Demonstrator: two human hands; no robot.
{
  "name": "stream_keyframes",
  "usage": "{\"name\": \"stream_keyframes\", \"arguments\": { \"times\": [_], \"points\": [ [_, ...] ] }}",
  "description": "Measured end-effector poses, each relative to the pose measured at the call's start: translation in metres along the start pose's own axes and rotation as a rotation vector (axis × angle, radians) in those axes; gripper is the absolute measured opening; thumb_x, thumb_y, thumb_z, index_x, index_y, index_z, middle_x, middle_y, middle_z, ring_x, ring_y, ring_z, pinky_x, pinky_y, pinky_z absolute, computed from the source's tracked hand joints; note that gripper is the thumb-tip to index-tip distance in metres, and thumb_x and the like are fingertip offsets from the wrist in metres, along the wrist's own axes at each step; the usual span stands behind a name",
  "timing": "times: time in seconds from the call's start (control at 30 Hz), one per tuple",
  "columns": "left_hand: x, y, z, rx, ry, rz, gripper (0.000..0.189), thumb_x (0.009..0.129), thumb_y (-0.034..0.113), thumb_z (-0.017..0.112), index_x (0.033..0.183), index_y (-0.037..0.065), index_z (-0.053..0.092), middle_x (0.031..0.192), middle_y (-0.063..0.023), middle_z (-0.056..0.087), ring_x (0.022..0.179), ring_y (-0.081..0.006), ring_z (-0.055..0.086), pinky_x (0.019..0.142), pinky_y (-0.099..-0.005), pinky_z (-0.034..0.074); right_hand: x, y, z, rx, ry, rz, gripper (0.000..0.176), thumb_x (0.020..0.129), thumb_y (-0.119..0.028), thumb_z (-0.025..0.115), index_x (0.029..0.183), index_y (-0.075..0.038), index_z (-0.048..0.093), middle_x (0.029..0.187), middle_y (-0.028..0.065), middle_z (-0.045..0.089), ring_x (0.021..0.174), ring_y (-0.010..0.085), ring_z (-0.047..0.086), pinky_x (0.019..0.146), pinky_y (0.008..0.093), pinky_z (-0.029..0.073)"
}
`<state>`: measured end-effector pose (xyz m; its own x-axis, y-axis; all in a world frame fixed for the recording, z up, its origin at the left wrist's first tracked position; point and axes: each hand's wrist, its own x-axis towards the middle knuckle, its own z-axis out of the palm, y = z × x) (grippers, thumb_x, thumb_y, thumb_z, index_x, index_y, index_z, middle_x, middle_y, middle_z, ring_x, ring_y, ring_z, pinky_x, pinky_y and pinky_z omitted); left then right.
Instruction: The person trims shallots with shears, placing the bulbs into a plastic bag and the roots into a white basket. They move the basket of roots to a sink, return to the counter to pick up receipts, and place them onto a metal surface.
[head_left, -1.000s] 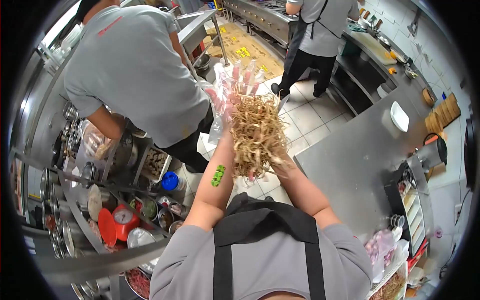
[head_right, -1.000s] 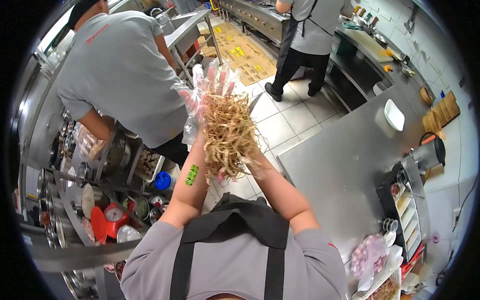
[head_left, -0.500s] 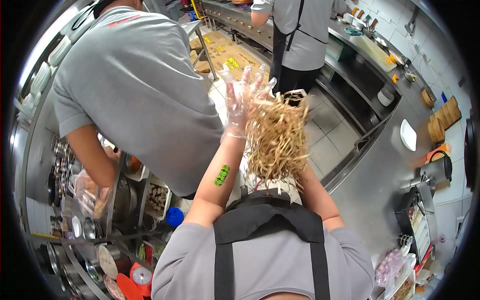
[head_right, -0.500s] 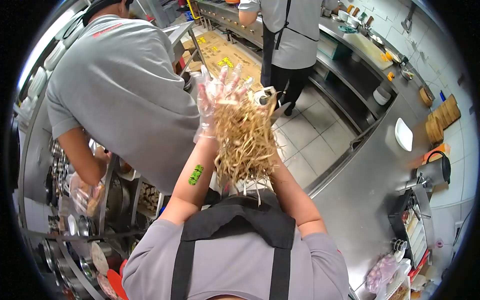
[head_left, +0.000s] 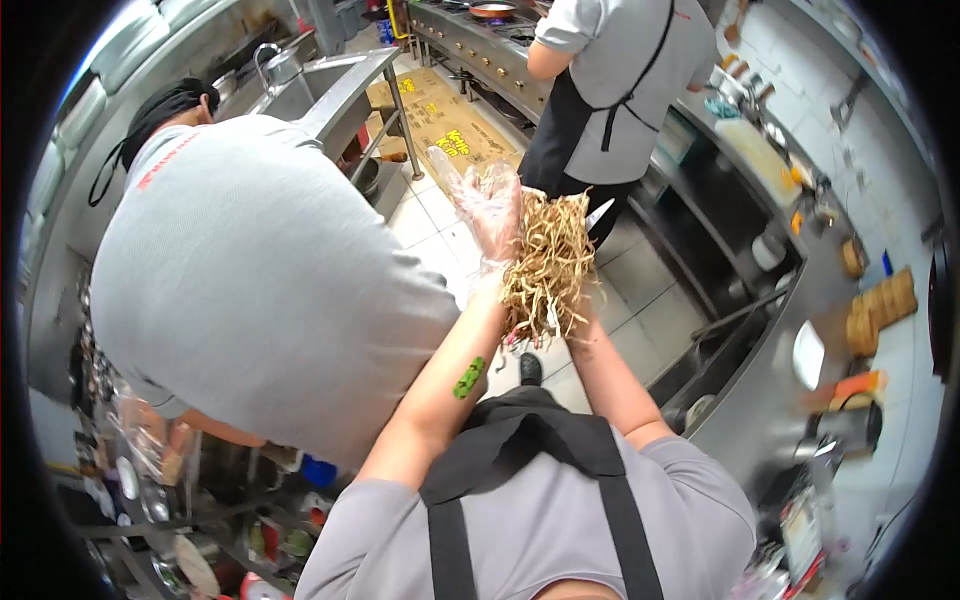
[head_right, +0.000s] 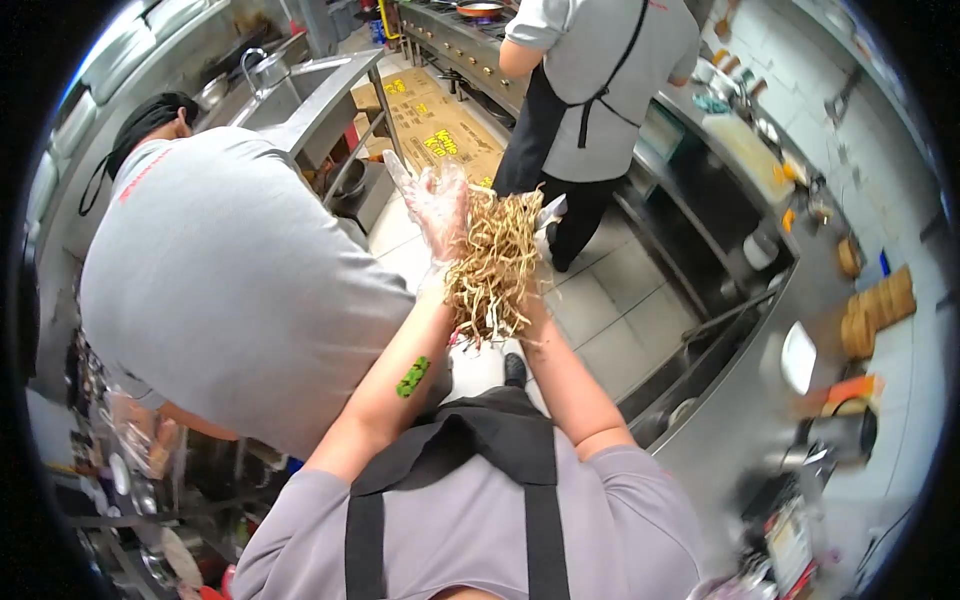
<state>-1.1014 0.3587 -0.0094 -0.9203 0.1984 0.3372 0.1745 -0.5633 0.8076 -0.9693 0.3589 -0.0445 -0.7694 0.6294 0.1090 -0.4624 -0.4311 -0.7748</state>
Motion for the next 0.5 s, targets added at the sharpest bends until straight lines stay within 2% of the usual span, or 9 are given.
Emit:
{"name": "stream_keyframes", "arguments": {
  "times": [0.03,0.13,0.17,0.2,0.27,0.3,0.4,0.47,0.5],
  "points": [
    [-0.002,0.011,0.004,0.054,-0.034,0.087,0.089,0.074,-0.004,0.063,0.144,0.015,0.010,0.124,-0.0194,0.040,0.101,-0.0195,0.050,0.079,-0.0283,0.047,0.012,0.000,-0.005,-0.009,-0.021,0.024,0.057,0.084,-0.008,0.061,0.134,-0.006,0.034,0.126,0.0093,0.048,0.112,0.0193,0.050,0.092,0.0325,0.045],
    [0.003,0.008,0.011,-0.208,-0.110,-0.073,0.082,0.079,0.004,0.064,0.143,0.008,0.013,0.117,-0.0145,0.045,0.084,-0.0156,0.054,0.068,-0.0251,0.049,0.040,-0.001,-0.024,-0.012,-0.083,0.101,0.058,0.083,-0.008,0.062,0.134,-0.006,0.034,0.127,0.0093,0.048,0.112,0.0193,0.050,0.092,0.0325,0.045],
    [0.009,-0.001,0.015,-0.085,-0.037,0.004,0.069,0.082,0.013,0.063,0.139,0.012,0.024,0.099,-0.0100,0.051,0.070,-0.0123,0.053,0.059,-0.0223,0.047,0.049,-0.002,-0.031,-0.004,-0.096,0.120,0.058,0.083,-0.008,0.062,0.134,-0.006,0.034,0.127,0.0093,0.048,0.112,0.0193,0.050,0.092,0.0324,0.045],
    [0.014,-0.009,0.016,-0.075,-0.019,0.007,0.069,0.082,0.013,0.063,0.139,0.012,0.024,0.099,-0.0100,0.051,0.070,-0.0123,0.053,0.059,-0.0223,0.047,0.058,-0.005,-0.037,0.000,-0.115,0.138,0.059,0.083,-0.008,0.062,0.134,-0.006,0.034,0.127,0.0093,0.048,0.112,0.0193,0.050,0.092,0.0324,0.045],
    [0.020,-0.029,0.016,-0.436,-0.081,-0.367,0.053,0.086,0.028,0.060,0.129,0.013,0.035,0.083,-0.0052,0.052,0.063,-0.0127,0.053,0.056,-0.0237,0.047,0.072,-0.011,-0.052,0.007,-0.151,0.167,0.059,0.083,-0.008,0.062,0.134,-0.006,0.034,0.127,0.0093,0.047,0.112,0.0194,0.050,0.092,0.0324,0.045],
    [0.023,-0.034,0.026,-0.605,-0.100,-0.531,0.043,0.086,0.043,0.056,0.111,0.011,0.045,0.074,-0.0018,0.049,0.060,-0.0128,0.053,0.054,-0.0258,0.047,0.079,-0.016,-0.058,0.007,-0.164,0.180,0.059,0.082,-0.008,0.062,0.134,-0.006,0.033,0.127,0.0093,0.047,0.112,0.0194,0.050,0.092,0.0324,0.044],
    [0.021,-0.053,0.043,-0.589,-0.046,-0.763,0.058,0.074,0.065,0.059,0.091,0.010,0.050,0.075,-0.0027,0.053,0.068,-0.0170,0.058,0.059,-0.0313,0.050,0.094,-0.029,-0.073,0.023,-0.190,0.217,0.060,0.082,-0.008,0.063,0.135,-0.006,0.033,0.127,0.0093,0.047,0.112,0.0194,0.050,0.092,0.0324,0.044],
    [0.022,-0.069,0.060,-0.531,-0.030,-0.725,0.079,0.070,0.072,0.056,0.117,0.008,0.051,0.110,-0.0081,0.055,0.097,-0.0220,0.056,0.080,-0.0391,0.047,0.104,-0.037,-0.079,0.025,-0.209,0.227,0.061,0.082,-0.008,0.063,0.135,-0.006,0.033,0.127,0.0093,0.047,0.112,0.0194,0.050,0.093,0.0324,0.044],
    [0.026,-0.073,0.064,-0.498,-0.096,-0.739,0.088,0.070,0.074,0.053,0.128,0.010,0.040,0.121,-0.0082,0.047,0.105,-0.0229,0.051,0.084,-0.0411,0.045,0.109,-0.041,-0.084,0.024,-0.216,0.236,0.061,0.082,-0.008,0.063,0.135,-0.006,0.033,0.128,0.0093,0.047,0.112,0.0194,0.050,0.093,0.0324,0.044]
  ]
}}
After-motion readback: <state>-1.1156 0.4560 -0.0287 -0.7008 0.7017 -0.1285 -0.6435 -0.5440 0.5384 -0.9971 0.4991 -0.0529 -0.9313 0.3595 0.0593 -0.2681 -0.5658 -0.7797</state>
